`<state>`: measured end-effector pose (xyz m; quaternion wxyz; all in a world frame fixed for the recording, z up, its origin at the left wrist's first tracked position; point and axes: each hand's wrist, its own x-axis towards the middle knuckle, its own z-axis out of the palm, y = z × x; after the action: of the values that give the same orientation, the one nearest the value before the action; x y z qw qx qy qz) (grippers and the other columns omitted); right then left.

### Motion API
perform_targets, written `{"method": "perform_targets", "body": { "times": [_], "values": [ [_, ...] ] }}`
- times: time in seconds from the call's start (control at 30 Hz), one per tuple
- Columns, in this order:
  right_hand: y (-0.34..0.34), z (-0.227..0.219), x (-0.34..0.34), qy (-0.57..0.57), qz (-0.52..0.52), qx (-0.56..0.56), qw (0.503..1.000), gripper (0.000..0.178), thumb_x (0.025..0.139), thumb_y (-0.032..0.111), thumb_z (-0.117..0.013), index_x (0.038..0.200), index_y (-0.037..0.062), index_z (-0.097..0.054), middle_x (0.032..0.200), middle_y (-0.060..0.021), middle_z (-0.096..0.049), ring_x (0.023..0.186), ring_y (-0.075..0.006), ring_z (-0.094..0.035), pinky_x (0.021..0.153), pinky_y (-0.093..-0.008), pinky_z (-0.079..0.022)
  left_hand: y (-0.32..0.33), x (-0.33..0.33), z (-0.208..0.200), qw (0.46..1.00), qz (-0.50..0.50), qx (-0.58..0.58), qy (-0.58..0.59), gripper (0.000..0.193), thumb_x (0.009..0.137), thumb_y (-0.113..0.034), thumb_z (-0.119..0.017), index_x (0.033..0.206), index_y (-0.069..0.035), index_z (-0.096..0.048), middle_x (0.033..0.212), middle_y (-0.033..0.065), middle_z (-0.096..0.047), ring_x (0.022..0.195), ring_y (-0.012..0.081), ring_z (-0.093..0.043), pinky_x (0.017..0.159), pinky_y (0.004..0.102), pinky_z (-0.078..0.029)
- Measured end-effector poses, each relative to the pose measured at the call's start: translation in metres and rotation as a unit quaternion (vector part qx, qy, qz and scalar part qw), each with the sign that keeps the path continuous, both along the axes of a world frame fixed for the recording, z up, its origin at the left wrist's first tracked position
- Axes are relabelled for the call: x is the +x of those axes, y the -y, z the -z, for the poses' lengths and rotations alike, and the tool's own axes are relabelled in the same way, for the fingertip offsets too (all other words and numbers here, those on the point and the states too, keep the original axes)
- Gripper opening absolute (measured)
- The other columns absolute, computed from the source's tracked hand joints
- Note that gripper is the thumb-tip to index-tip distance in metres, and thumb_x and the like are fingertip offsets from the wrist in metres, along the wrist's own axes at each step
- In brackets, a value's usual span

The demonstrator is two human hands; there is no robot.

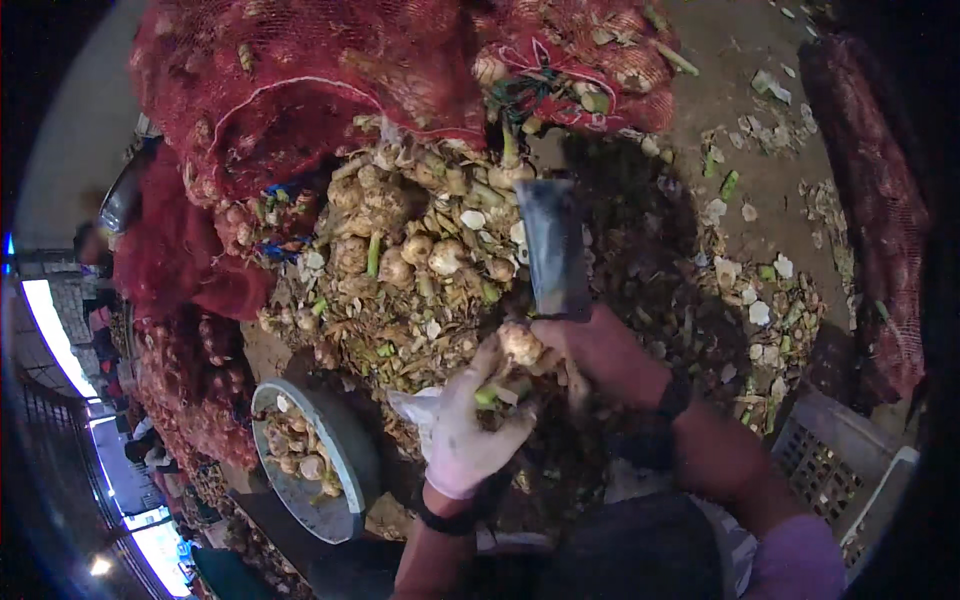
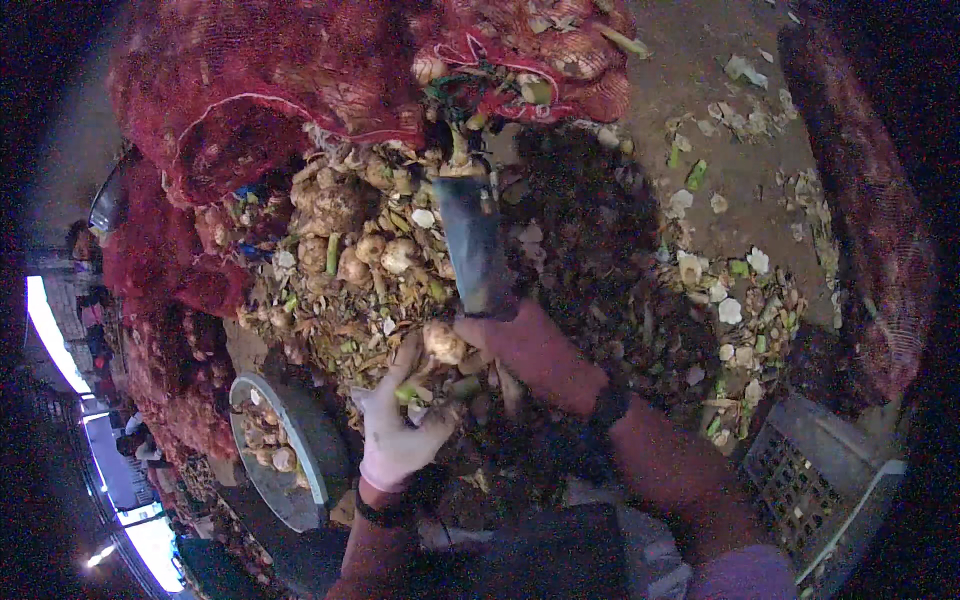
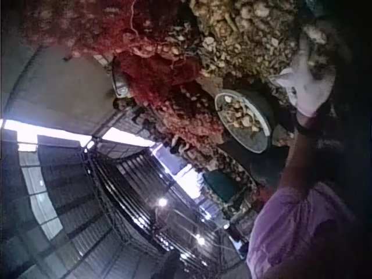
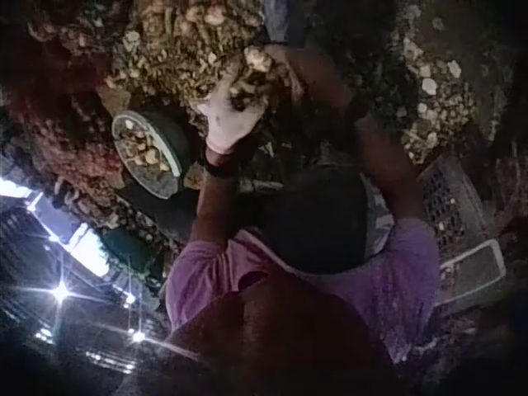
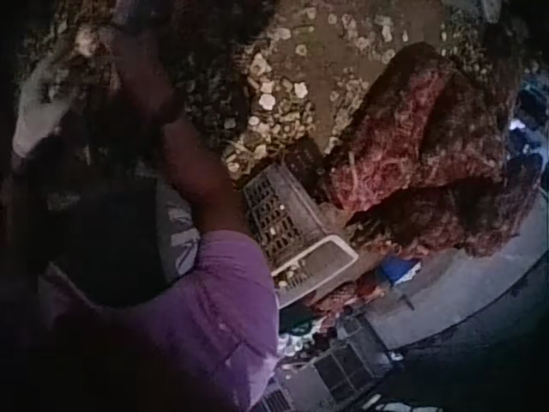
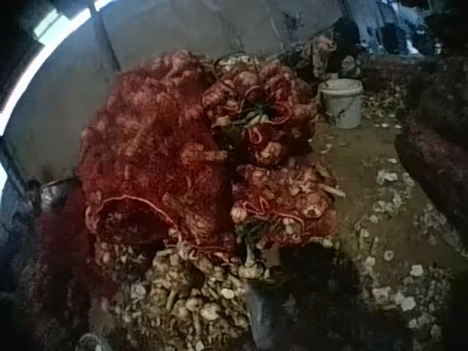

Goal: The person trims garlic bulbs one at a time with a cleaver, tossing the trimmed bulbs into a plastic basin and the discarded stems onto the ground. After filling the basin, the person moves it aside and continues trimming more garlic bulbs.

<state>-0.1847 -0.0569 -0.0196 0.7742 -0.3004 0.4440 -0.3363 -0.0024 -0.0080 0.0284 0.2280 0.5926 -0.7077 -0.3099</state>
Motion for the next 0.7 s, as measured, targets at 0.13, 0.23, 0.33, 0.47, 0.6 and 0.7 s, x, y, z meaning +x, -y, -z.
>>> {"method": "perform_targets", "body": {
  "times": [0.13, 0.23, 0.33, 0.47, 0.6, 0.7],
  "values": [
    [0.004, -0.029, 0.0, -0.123, -0.01, -0.061, 0.991, 0.029, 0.077, 0.026, -0.068, 0.095, 0.0044, -0.063, 0.079, -0.004, -0.063, 0.071, -0.0119, -0.058, 0.065, -0.03, -0.048, 0.018, -0.003, -0.026, 0.971, -0.082, 0.185, -0.129, 0.065, 0.066, -0.005, -0.067, 0.126, 0.005, -0.044, 0.118, 0.0187, -0.055, 0.106, 0.0239, -0.056, 0.089, 0.0329, -0.045],
    [-0.006, -0.024, 0.002, -0.117, 0.058, -0.106, 0.986, 0.027, 0.075, 0.024, -0.07, 0.091, 0.0037, -0.063, 0.073, -0.0033, -0.062, 0.069, -0.0114, -0.057, 0.064, -0.0308, -0.048, 0.018, 0.015, -0.021, 0.926, -0.062, 0.236, -0.288, 0.066, 0.067, -0.007, -0.07, 0.126, 0.005, -0.044, 0.111, 0.0196, -0.059, 0.1, 0.0219, -0.06, 0.086, 0.0293, -0.048],
    [-0.017, -0.007, 0.011, -0.164, 0.036, -0.187, 0.968, 0.027, 0.073, 0.023, -0.071, 0.09, 0.0034, -0.063, 0.076, -0.0081, -0.064, 0.07, -0.0183, -0.062, 0.065, -0.0332, -0.049, 0.015, 0.002, -0.013, 0.994, -0.016, 0.109, -0.01, 0.066, 0.067, -0.006, -0.07, 0.126, 0.002, -0.043, 0.102, 0.0163, -0.061, 0.09, 0.0202, -0.061, 0.08, 0.0307, -0.048],
    [-0.024, -0.029, 0.005, -0.327, -0.015, -0.378, 0.866, 0.025, 0.068, 0.022, -0.071, 0.083, 0.0053, -0.06, 0.074, -0.0131, -0.061, 0.068, -0.0318, -0.061, 0.06, -0.0407, -0.047, 0.005, -0.017, 0.022, 0.985, -0.144, 0.077, -0.053, 0.061, 0.07, -0.008, -0.07, 0.123, -0.001, -0.04, 0.102, 0.0131, -0.06, 0.091, 0.0209, -0.059, 0.08, 0.0335, -0.047],
    [-0.034, -0.011, -0.004, -0.435, -0.091, -0.489, 0.751, 0.02, 0.064, 0.018, -0.068, 0.075, 0.0081, -0.054, 0.066, -0.0122, -0.056, 0.064, -0.0314, -0.059, 0.057, -0.0445, -0.045, -0.006, -0.013, 0.047, 0.907, -0.235, 0.051, -0.347, 0.069, 0.077, -0.005, -0.067, 0.132, -0.005, -0.025, 0.118, 0.0125, -0.05, 0.103, 0.0215, -0.054, 0.089, 0.0336, -0.045],
    [-0.037, -0.009, 0.0, -0.467, -0.081, -0.487, 0.734, 0.015, 0.065, 0.015, -0.064, 0.076, 0.0094, -0.055, 0.066, -0.0125, -0.056, 0.065, -0.0304, -0.059, 0.057, -0.0442, -0.046, -0.009, -0.005, 0.048, 0.978, -0.14, -0.019, -0.153, 0.072, 0.077, -0.002, -0.065, 0.134, -0.009, -0.022, 0.118, 0.0115, -0.05, 0.103, 0.0218, -0.054, 0.09, 0.034, -0.044]
  ]
}}
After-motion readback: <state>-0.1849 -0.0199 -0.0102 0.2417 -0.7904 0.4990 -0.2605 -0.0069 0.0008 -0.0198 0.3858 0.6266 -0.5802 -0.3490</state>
